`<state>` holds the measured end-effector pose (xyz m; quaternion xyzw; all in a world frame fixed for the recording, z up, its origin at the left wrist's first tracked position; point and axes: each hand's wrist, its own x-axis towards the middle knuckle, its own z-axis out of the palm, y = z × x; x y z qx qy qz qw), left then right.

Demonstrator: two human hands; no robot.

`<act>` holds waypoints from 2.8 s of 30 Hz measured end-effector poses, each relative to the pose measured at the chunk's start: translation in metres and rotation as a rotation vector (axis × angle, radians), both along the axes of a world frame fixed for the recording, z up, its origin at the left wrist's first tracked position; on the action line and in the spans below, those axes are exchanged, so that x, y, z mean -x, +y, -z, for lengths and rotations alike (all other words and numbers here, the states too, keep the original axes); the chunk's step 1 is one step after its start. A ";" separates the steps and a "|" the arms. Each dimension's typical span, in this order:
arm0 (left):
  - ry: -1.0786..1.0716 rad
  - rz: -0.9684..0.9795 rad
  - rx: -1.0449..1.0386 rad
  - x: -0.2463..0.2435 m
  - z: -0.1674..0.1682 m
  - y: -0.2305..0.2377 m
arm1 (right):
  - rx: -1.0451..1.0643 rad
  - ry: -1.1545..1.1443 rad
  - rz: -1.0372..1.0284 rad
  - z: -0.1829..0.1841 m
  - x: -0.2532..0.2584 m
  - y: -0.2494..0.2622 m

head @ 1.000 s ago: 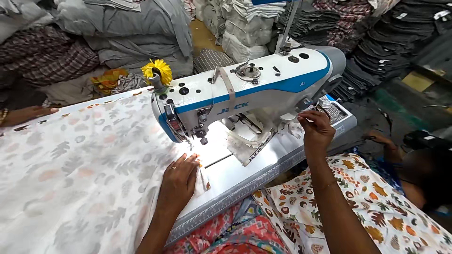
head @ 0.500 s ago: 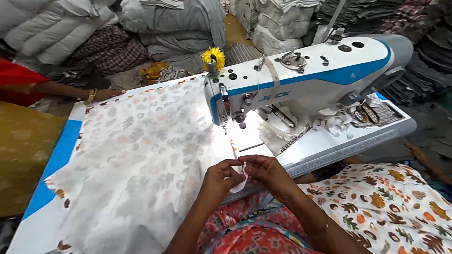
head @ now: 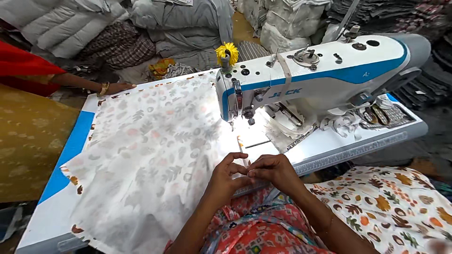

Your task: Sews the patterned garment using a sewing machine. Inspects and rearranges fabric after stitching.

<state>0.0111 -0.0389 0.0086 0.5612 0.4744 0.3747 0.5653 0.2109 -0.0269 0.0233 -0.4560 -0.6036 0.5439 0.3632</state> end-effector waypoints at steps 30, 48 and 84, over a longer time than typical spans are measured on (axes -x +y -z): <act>0.954 -0.366 -0.539 -0.010 0.046 0.054 | -0.150 -0.759 0.146 0.006 0.058 0.054; 0.799 -0.154 -0.530 0.032 0.050 0.084 | -0.561 -0.749 0.095 0.050 0.045 0.043; 0.985 -0.148 -0.726 -0.002 0.043 0.074 | -0.829 -0.702 -0.007 0.061 0.032 0.098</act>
